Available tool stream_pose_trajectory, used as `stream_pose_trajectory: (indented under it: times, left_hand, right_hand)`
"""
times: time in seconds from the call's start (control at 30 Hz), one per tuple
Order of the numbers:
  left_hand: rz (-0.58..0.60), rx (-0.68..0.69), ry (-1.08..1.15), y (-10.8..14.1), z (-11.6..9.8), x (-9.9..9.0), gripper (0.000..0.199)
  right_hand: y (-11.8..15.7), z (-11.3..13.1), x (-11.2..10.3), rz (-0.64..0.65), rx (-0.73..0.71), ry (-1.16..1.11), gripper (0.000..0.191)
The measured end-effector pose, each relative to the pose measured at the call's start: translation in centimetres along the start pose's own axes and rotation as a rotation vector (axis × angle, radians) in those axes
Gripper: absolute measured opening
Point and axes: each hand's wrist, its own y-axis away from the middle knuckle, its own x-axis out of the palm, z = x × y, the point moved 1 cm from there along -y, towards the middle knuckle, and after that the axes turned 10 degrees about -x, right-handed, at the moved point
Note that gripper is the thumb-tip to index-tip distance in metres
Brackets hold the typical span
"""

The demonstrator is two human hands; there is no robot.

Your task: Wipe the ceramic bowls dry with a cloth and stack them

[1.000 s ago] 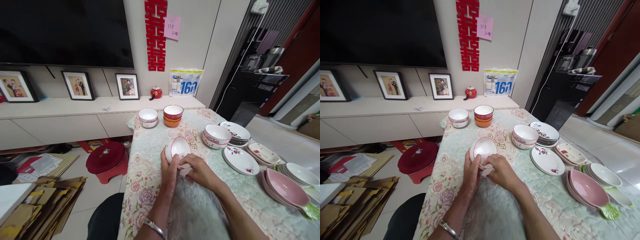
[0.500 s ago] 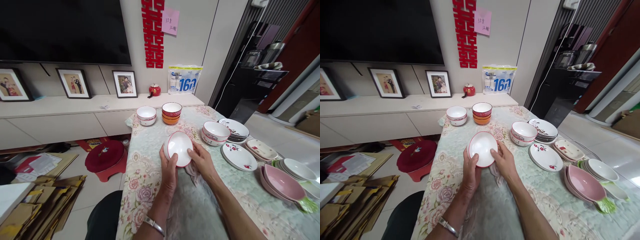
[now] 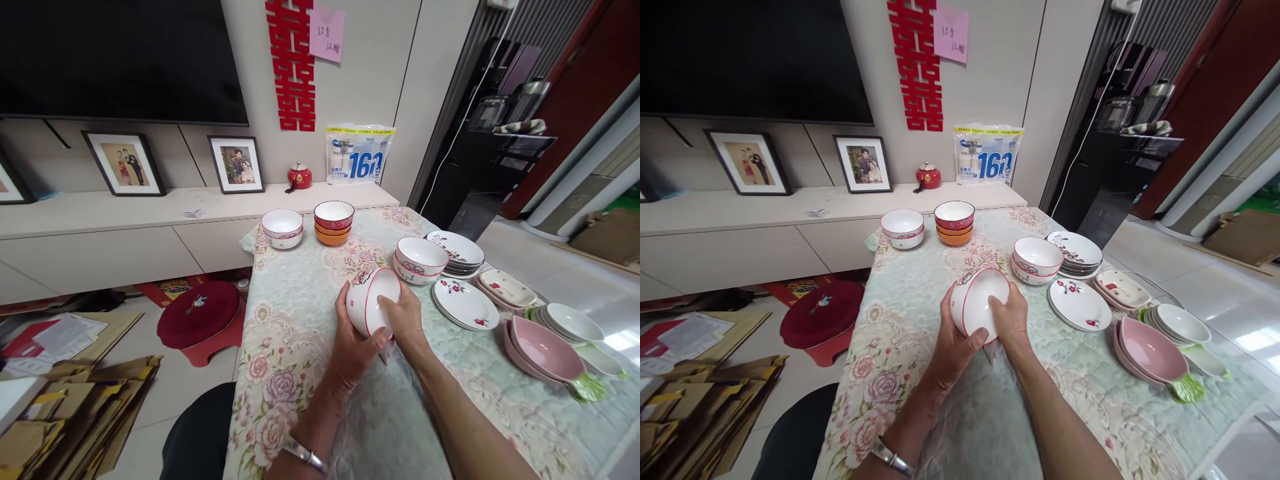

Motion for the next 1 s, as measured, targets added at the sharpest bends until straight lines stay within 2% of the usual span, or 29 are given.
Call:
stream_pose_trajectory:
  times: [0.17, 0.37, 0.6, 0.8, 1.0]
  left_hand:
    - [0.012, -0.002, -0.011, 0.21, -0.07, 0.21, 0.095]
    - [0.023, -0.013, -0.008, 0.27, 0.03, 0.37, 0.099]
    - [0.02, 0.009, -0.006, 0.17, 0.2, 0.31, 0.094]
    - [0.016, -0.048, 0.007, 0.26, 0.12, 0.37, 0.099]
    - [0.037, -0.032, 0.009, 0.3, 0.14, 0.31, 0.096]
  right_hand:
    - [0.09, 0.24, -0.25, -0.009, 0.014, -0.089, 0.043]
    - [-0.11, 0.21, -0.45, -0.02, 0.038, -0.089, 0.043]
    - [-0.18, 0.15, -0.37, -0.022, 0.056, -0.139, 0.044]
    - [-0.16, 0.65, -0.45, -0.015, 0.138, -0.215, 0.044]
    - [-0.09, 0.92, -0.49, -0.023, 0.158, -0.244, 0.047]
